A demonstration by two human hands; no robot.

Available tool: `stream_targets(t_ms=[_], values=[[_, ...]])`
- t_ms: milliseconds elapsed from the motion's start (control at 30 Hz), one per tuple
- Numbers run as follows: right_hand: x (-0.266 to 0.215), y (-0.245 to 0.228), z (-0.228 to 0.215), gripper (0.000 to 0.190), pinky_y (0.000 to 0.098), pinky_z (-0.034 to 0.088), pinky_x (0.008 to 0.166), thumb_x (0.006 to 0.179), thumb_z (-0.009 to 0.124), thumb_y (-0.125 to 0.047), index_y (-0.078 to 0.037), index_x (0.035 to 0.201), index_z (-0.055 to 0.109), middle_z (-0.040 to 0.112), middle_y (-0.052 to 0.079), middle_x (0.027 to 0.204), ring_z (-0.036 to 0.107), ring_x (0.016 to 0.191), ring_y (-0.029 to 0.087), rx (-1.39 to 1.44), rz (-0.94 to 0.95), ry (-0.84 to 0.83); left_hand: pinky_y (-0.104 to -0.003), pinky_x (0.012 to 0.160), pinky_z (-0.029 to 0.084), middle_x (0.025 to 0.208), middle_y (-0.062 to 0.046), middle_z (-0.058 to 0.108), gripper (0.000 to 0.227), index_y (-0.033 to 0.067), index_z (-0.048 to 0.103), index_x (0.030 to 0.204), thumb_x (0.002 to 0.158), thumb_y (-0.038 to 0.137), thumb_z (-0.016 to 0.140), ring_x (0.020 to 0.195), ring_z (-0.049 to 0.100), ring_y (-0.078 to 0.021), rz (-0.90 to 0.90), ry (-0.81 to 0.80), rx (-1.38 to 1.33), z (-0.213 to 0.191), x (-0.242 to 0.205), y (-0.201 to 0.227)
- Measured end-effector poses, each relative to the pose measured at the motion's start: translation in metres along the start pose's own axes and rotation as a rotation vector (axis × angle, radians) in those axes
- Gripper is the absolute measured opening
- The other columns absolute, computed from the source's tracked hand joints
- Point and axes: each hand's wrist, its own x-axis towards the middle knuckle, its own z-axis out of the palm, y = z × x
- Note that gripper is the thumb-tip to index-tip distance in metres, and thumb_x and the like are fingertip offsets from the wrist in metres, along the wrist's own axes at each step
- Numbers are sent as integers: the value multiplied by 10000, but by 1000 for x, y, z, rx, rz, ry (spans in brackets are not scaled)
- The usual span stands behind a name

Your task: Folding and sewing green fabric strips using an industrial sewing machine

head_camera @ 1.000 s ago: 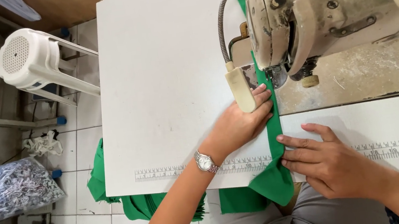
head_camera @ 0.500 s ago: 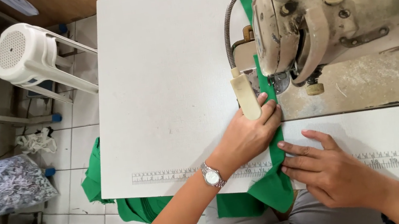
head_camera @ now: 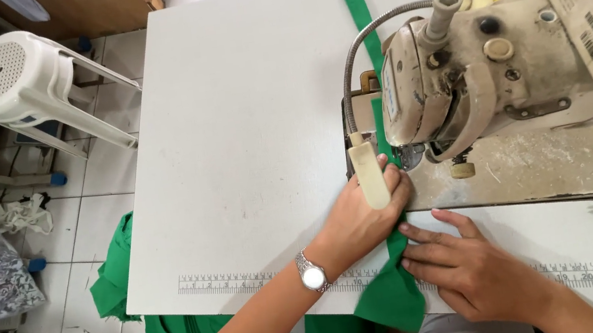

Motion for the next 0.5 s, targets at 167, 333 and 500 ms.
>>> stream_targets(t_ms=[167,333,500], values=[[2,7,-1,361,664,295,1121,912,510,-108,-84,1214,706,689,64,1318,515,1401,326,-23,-15,11,-512,1030,584,1012,-208,616,205,-128,595,1176,989,-49,565,994,678,-436,0,47,-177,10,-9,-13],[0,4,1,322,641,337,1081,952,516,-144,-87,1197,716,689,61,1323,515,1401,323,-72,-14,7,-493,1097,532,1283,-237,663,275,-34,665,1176,1033,195,613,1315,602,-402,-82,-42,-367,8,-21,-17],[-4,2,2,345,596,333,1082,948,524,-143,-107,1247,692,668,47,1372,506,1417,282,-82,-6,22,-502,1132,505,1306,-250,658,297,-44,639,1198,1047,206,586,1323,594,-411,-77,-56,-411,9,-19,-14]])
